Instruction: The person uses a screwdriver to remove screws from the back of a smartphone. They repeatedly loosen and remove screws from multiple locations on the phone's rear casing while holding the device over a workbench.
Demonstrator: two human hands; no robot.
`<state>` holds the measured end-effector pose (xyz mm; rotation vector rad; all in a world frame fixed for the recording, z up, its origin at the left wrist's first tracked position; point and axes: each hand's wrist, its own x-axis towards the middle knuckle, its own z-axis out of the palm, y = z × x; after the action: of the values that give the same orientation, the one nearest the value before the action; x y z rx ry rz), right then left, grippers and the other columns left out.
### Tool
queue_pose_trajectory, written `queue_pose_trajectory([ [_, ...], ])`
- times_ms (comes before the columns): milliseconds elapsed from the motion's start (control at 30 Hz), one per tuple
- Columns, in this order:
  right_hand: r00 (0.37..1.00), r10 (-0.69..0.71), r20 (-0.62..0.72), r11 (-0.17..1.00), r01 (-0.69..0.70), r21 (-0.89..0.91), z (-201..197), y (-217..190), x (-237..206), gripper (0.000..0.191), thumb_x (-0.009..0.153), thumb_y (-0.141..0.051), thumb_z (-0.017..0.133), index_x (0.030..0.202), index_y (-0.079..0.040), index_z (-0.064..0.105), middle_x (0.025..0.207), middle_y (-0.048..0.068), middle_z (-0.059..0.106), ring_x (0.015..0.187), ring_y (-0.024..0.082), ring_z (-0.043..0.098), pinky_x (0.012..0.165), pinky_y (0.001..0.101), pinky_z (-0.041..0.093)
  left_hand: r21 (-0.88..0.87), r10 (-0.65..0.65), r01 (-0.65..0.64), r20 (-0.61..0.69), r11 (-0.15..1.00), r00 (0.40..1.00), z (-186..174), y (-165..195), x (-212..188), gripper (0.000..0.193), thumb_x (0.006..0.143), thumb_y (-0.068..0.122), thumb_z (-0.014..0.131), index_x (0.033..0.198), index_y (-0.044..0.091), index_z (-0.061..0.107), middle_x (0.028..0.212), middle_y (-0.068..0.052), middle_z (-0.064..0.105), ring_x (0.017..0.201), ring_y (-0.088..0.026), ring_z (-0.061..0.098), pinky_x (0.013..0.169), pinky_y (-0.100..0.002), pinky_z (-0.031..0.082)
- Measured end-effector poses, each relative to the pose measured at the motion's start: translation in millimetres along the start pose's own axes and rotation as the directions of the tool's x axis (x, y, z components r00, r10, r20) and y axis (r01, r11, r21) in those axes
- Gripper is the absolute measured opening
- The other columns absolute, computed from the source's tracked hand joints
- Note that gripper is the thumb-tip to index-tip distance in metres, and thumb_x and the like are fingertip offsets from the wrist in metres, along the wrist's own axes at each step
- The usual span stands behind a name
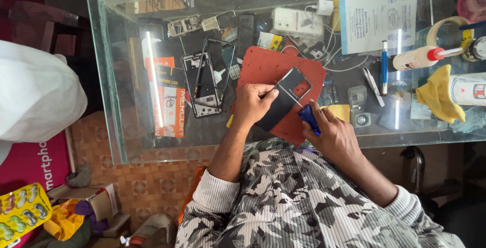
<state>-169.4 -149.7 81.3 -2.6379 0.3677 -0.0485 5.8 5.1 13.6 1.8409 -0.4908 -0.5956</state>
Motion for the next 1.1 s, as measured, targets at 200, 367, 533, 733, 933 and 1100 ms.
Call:
queue_pose_trajectory([
  [200,1.0,-0.001,-0.016,1.0,0.001,-0.014,1.5,0.9,-0.8,0.06,0.087,-0.028,0.073,0.138,-0.003,0.057,0.093,0.017,0.069,0.07,0.039,0.07,0.058,0.0476,0.056,-0.053,0.041,-0.04,0.011,0.998,0.999,2.0,-0.5,-2.2,0.016,0.094,0.014,0.072,0.097,-0.001,0.077,0.058,0.001,0.06,0.052,-0.001,0.046,0.049,-0.025,0.038],
  [367,1.0,0.012,-0.024,1.0,-0.013,-0.024,3.2,-1.4,-3.6,0.061,0.087,-0.029,0.073,0.139,-0.004,0.057,0.093,0.015,0.068,0.072,0.038,0.07,0.059,0.0475,0.056,-0.177,0.018,-0.013,0.028,0.984,0.999,4.7,-11.2,-1.2,0.015,0.095,0.011,0.072,0.093,-0.003,0.075,0.061,0.005,0.056,0.057,0.001,0.042,0.049,-0.024,0.034],
  [533,0.999,0.03,-0.043,0.999,-0.032,-0.038,5.3,-3.9,-6.8,0.06,0.088,-0.029,0.073,0.14,-0.004,0.057,0.093,0.014,0.068,0.072,0.036,0.071,0.06,0.0466,0.056,-0.258,0.035,-0.024,0.038,0.966,0.999,6.1,-18.9,2.5,0.014,0.096,0.01,0.074,0.093,-0.004,0.076,0.063,0.007,0.055,0.059,0.001,0.041,0.05,-0.024,0.033],
  [733,0.996,0.044,-0.08,0.998,-0.047,-0.035,8.3,-5.2,-8.0,0.062,0.085,-0.029,0.074,0.139,-0.004,0.057,0.095,0.015,0.068,0.072,0.036,0.07,0.06,0.0464,0.056,-0.256,0.012,0.001,0.052,0.967,0.999,4.5,-16.9,-0.6,0.016,0.094,0.01,0.073,0.102,-0.002,0.079,0.063,0.007,0.061,0.058,0.002,0.046,0.049,-0.022,0.036],
  [933,0.996,0.044,-0.079,0.997,-0.049,-0.064,8.3,-6.5,-7.5,0.06,0.086,-0.028,0.074,0.138,-0.004,0.058,0.094,0.014,0.068,0.072,0.036,0.071,0.061,0.0464,0.057,-0.247,0.047,-0.037,0.033,0.968,0.998,3.1,-15.6,0.1,0.024,0.093,0.013,0.074,0.113,-0.001,0.076,0.065,0.005,0.064,0.058,0.002,0.05,0.05,-0.022,0.039],
  [1100,0.994,0.052,-0.094,0.997,-0.057,-0.052,7.0,-10.0,-5.1,0.054,0.086,-0.026,0.073,0.133,-0.004,0.06,0.094,0.015,0.069,0.073,0.037,0.071,0.062,0.0468,0.057,-0.142,0.073,-0.075,-0.019,0.987,0.997,5.5,-6.3,-1.5,0.023,0.098,0.02,0.069,0.094,-0.002,0.075,0.06,0.001,0.061,0.054,-0.002,0.05,0.049,-0.026,0.04],
])
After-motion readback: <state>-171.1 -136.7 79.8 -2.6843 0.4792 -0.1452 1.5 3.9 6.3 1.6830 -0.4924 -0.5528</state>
